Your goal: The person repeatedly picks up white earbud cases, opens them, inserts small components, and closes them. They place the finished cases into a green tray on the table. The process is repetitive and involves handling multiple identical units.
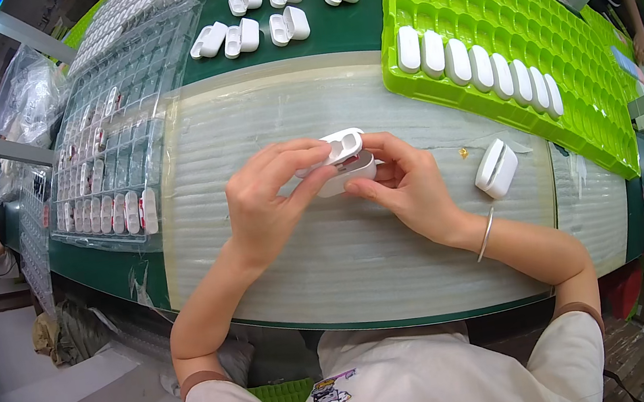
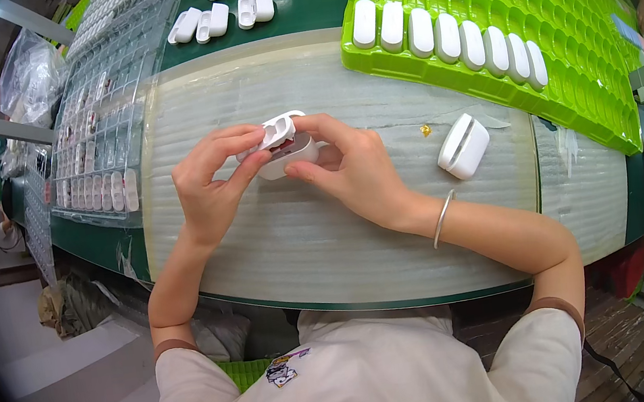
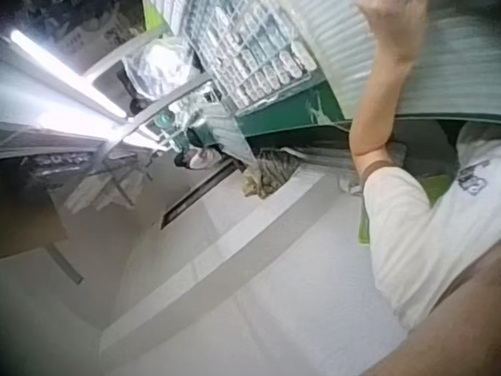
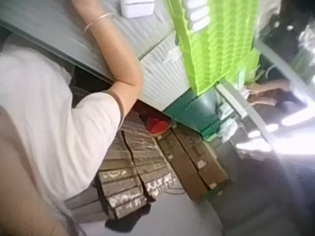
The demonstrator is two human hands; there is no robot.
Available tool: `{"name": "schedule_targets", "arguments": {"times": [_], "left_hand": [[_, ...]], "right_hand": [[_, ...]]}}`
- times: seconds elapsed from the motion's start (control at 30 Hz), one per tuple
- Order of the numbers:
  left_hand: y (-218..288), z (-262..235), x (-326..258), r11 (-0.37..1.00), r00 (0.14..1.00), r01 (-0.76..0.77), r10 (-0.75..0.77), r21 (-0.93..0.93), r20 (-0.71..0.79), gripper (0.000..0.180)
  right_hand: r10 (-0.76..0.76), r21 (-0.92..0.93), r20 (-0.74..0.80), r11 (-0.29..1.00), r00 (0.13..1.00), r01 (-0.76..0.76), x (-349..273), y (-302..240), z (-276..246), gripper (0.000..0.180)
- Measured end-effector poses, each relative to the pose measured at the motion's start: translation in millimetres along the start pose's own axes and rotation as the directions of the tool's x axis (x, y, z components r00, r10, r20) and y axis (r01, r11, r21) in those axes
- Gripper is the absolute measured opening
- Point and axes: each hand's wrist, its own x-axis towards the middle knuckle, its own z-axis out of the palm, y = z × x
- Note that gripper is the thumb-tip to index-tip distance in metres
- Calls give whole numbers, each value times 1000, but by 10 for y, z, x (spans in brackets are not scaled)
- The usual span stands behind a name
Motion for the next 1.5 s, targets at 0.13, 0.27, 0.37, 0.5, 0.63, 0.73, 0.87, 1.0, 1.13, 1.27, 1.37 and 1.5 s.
{"name": "schedule_targets", "arguments": {"times": [0.13,0.27,0.37,0.5,0.63,0.73,0.87,1.0,1.13,1.27,1.37,1.5], "left_hand": [[-27,-14,25,993,993,-113,114,-28,39,21],[40,-109,44,998,993,-13,20,-66,115,20],[-15,-87,30,989,993,10,8,-150,120,18],[-21,-71,-17,969,982,38,9,-243,190,18],[23,-61,-12,947,970,-118,174,-297,169,18],[63,-34,-7,917,933,-293,337,-272,131,19],[39,-30,-4,839,849,-468,514,-278,122,19],[26,-26,30,774,770,-588,624,-234,133,22],[3,-21,18,812,806,-532,572,-240,151,22],[25,-24,-3,870,852,-447,484,-207,197,23],[40,-17,8,866,843,-464,496,-187,206,24],[4,-17,-16,875,862,-437,473,-207,181,26]], "right_hand": [[-10,207,-48,978,999,19,-4,-42,40,65],[-22,331,-40,943,999,34,-4,-89,37,64],[48,483,170,866,984,-126,30,-119,-11,76],[181,634,528,567,830,-526,114,-211,-100,107],[17,644,566,616,824,-454,110,-123,-90,118],[-98,564,466,799,879,-210,72,-134,-65,122],[-230,416,429,909,873,35,31,-151,-69,127],[-286,386,384,913,878,129,-8,-69,-6,125],[-329,206,331,940,884,272,7,-86,-66,122],[-378,146,259,925,889,351,16,-22,-50,120],[-361,162,258,931,896,329,9,-23,-48,120],[-375,156,252,925,892,345,15,-6,-23,120]]}}
